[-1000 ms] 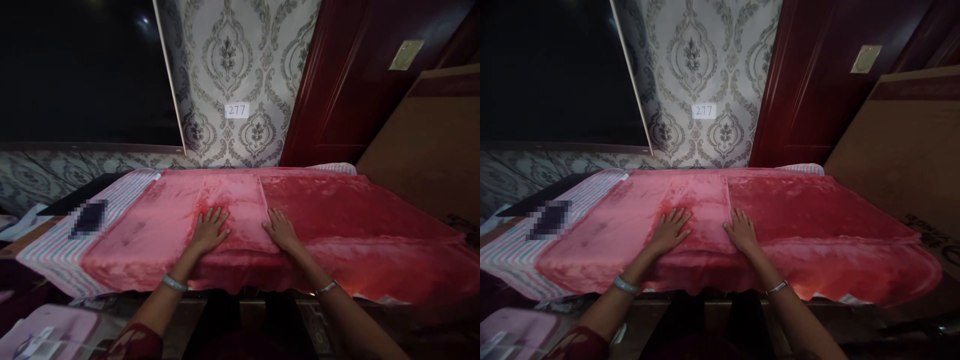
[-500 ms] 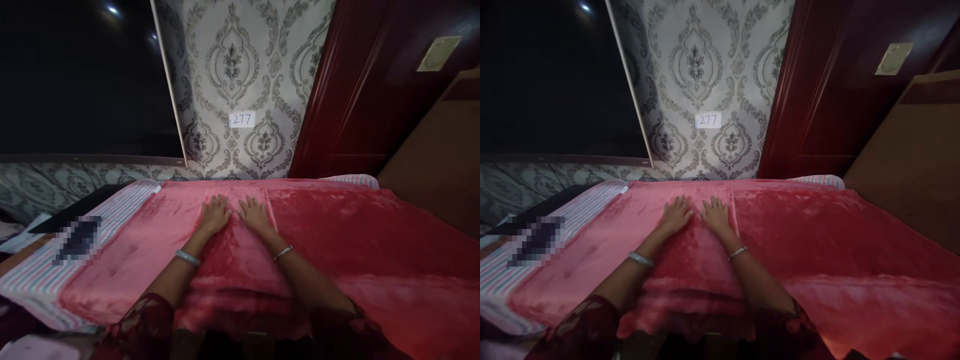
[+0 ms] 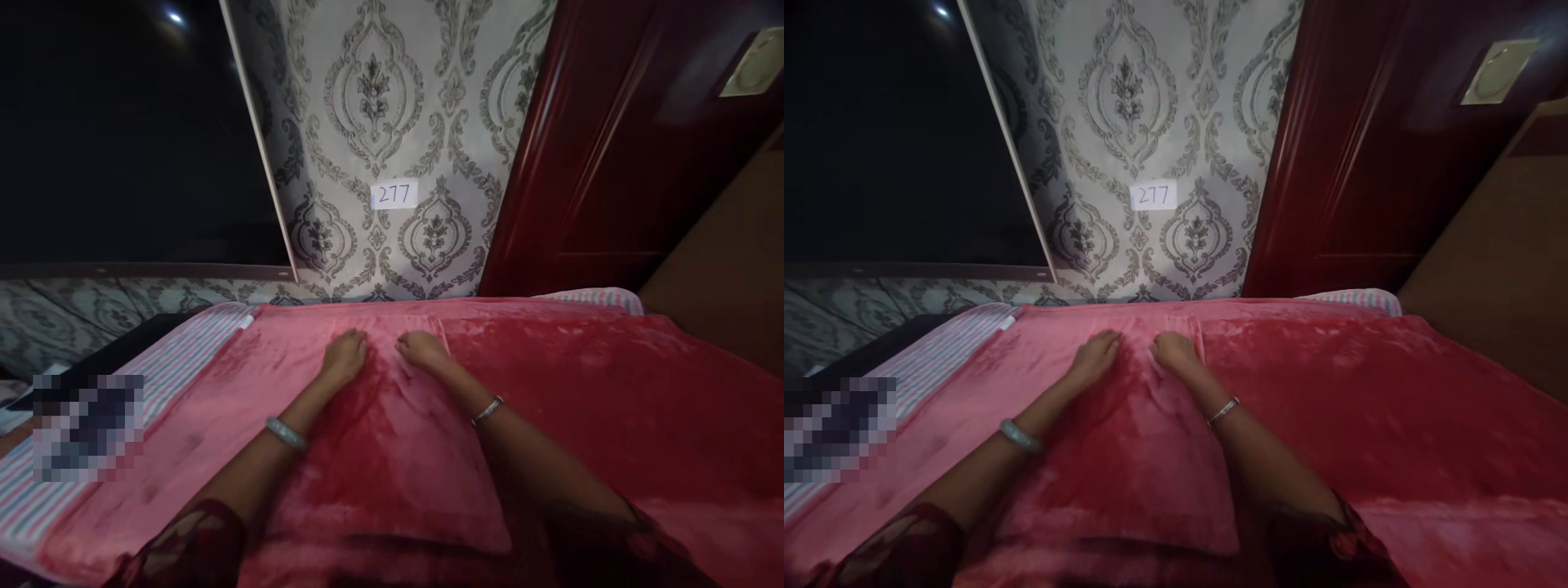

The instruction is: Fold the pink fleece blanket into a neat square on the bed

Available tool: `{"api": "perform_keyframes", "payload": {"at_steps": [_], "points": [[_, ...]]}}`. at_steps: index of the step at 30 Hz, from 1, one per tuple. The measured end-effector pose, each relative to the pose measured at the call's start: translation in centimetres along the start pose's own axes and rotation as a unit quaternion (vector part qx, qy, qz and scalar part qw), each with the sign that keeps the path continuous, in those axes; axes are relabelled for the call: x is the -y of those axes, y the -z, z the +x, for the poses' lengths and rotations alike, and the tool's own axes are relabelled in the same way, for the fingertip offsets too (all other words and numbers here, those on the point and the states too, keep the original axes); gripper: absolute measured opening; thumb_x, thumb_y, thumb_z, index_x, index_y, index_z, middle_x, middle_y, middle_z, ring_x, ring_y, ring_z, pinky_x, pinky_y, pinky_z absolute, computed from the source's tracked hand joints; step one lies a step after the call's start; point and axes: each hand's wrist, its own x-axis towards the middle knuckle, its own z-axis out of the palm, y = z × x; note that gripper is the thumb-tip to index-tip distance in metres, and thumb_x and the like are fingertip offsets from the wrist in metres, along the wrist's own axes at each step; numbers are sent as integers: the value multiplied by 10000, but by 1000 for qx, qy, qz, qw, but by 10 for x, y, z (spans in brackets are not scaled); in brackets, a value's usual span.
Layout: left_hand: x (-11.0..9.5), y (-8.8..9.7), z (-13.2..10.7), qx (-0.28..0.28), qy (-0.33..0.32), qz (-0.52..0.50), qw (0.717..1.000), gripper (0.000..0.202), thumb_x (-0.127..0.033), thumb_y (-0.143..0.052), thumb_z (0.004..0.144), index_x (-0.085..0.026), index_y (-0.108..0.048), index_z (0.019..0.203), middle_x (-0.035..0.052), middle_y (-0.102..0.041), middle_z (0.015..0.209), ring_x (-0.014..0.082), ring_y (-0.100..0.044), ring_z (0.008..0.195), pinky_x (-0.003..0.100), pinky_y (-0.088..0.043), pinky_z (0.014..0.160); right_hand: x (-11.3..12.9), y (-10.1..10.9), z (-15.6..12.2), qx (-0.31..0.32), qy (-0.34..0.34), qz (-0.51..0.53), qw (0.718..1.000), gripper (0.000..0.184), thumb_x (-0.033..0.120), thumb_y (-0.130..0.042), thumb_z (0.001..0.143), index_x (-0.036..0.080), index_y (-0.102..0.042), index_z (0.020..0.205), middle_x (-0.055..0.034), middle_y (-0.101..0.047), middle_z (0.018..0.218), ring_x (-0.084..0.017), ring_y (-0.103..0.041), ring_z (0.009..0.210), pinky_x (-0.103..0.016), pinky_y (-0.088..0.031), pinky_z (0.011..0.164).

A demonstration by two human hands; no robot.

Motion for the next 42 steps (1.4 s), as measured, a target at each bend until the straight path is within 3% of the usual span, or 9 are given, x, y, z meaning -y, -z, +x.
{"api": "perform_keyframes", "payload": {"at_steps": [2, 5, 8, 11, 16, 21, 37, 42], "points": [[1, 7, 24, -27, 15, -8, 1000, 496, -252, -273, 1029, -225, -550, 1439, 94, -520, 1540, 206, -462, 1431, 397, -385, 1166, 5, 6, 20, -42, -5, 3, 999, 513, 301, -340, 1029, 215, -507, 1505, -122, -533, 1514, -279, -494, 1391, -440, -404, 1113], [0, -8, 47, -22, 27, 11, 999, 515, -330, -327, 1028, -230, -467, 1514, 106, -445, 1597, 269, -342, 1507, 540, -281, 1218, 8, -11, 40, -96, 11, -3, 995, 551, 369, -349, 1043, 264, -373, 1583, -74, -323, 1656, -292, -262, 1529, -535, -224, 1215], [2, -38, 52, -6, 27, 54, 998, 570, -425, -342, 1023, -251, -399, 1563, 100, -362, 1645, 336, -260, 1537, 667, -207, 1201, 0, -38, 47, -89, 7, -11, 996, 572, 463, -387, 1034, 276, -392, 1575, -60, -311, 1664, -316, -240, 1530, -558, -140, 1231], [4, -54, 51, 7, 29, 66, 997, 596, -463, -303, 1024, -270, -357, 1585, 84, -323, 1665, 332, -223, 1551, 675, -192, 1201, -16, -49, 50, -76, -21, -10, 997, 589, 502, -350, 1039, 274, -381, 1581, -62, -306, 1667, -303, -239, 1530, -529, -143, 1233], [6, -49, 55, 36, 40, 57, 997, 614, -491, -271, 1022, -284, -329, 1597, 66, -282, 1683, 320, -189, 1563, 657, -189, 1210, -53, -37, 52, -39, -108, -14, 993, 636, 514, -283, 1042, 217, -321, 1604, -87, -230, 1691, -282, -163, 1556, -566, -140, 1228], [7, -49, 57, 39, 37, 44, 998, 632, -509, -268, 1019, -269, -318, 1602, 64, -253, 1693, 323, -172, 1567, 665, -187, 1207, -72, -36, 54, -26, -137, -11, 990, 675, 533, -256, 1041, 201, -248, 1628, -91, -130, 1713, -279, -139, 1563, -548, -151, 1230], [14, -56, 58, 14, 23, 12, 1000, 618, -494, -300, 1018, -257, -360, 1585, 88, -307, 1671, 342, -207, 1555, 679, -188, 1198, -67, -34, 49, -38, -136, 1, 990, 663, 513, -277, 1047, 192, -255, 1626, -85, -152, 1710, -292, -165, 1558, -542, -164, 1238], [10, -32, 52, -1, 18, -19, 1000, 599, -435, -333, 1024, -209, -361, 1578, 144, -302, 1664, 317, -258, 1543, 642, -234, 1201, -50, -17, 16, -49, -127, -4, 991, 646, 483, -314, 1048, 180, -276, 1617, -111, -138, 1709, -314, -132, 1565, -585, -171, 1225]]}}
